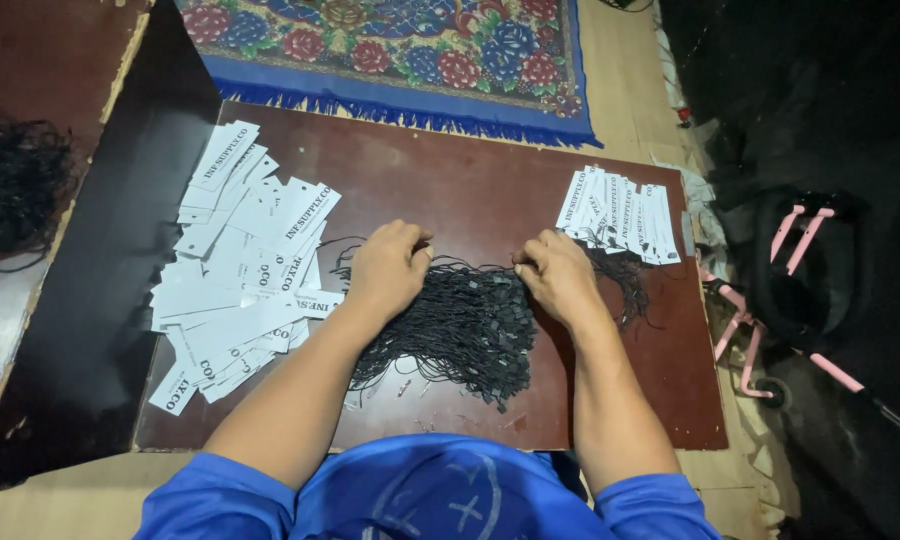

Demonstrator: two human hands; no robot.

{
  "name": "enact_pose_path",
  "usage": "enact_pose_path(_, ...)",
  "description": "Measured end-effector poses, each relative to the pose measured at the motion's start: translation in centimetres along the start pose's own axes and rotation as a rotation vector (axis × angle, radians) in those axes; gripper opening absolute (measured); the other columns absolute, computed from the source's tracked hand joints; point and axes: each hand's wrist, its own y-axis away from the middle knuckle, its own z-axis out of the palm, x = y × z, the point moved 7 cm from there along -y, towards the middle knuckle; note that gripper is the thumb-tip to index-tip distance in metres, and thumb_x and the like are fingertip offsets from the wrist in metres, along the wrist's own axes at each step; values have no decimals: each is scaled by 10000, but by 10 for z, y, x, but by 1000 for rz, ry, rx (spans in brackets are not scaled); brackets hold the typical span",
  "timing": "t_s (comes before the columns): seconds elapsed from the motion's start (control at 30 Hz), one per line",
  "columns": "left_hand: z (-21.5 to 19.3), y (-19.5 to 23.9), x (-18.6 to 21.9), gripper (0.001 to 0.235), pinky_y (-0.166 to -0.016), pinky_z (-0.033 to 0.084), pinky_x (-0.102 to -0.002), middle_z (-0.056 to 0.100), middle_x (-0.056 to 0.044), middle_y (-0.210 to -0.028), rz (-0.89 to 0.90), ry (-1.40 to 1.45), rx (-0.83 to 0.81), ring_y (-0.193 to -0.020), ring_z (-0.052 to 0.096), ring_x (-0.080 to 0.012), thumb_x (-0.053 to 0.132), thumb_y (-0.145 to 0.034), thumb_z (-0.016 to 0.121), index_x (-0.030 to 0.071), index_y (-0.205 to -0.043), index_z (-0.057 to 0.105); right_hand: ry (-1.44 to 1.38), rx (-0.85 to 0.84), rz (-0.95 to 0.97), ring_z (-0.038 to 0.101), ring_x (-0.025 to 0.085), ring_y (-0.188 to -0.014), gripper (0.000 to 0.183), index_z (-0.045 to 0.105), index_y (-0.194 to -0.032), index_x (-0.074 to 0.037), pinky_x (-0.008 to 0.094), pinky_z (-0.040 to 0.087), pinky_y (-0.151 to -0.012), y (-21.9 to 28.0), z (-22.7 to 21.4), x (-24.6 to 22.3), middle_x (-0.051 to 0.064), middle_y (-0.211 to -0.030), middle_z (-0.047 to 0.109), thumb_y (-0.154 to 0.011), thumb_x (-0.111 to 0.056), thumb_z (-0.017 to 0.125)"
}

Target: The person sits at a table and repeatedly picks up small white paper tags and black strings. They tie the strings around the tags and place the finished items into a pile on the right side of the table.

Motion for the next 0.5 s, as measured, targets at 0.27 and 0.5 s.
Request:
enact_pose_path(0.27, -4, 3, 6, 171, -886, 536, -402, 642, -51, -856, 45, -3, 40, -982, 669, -279, 216, -901, 675, 152, -1049, 732, 7, -23, 21, 621, 309, -974, 148, 624, -945, -188, 449, 505, -849, -2, 18, 17, 47, -903, 589, -949, -326, 676)
enact_pose_path(0.5, -6, 6, 22, 197, -910, 526, -391, 672, -51, -919, 141, 44, 55, -1017, 650, -275, 170, -891, 674, 150, -1073, 745, -123, 149, -11, 666, 337, -909, 113, 638, -994, -143, 473, 519, -852, 2, -10, -5, 84, -840, 653, -990, -252, 665)
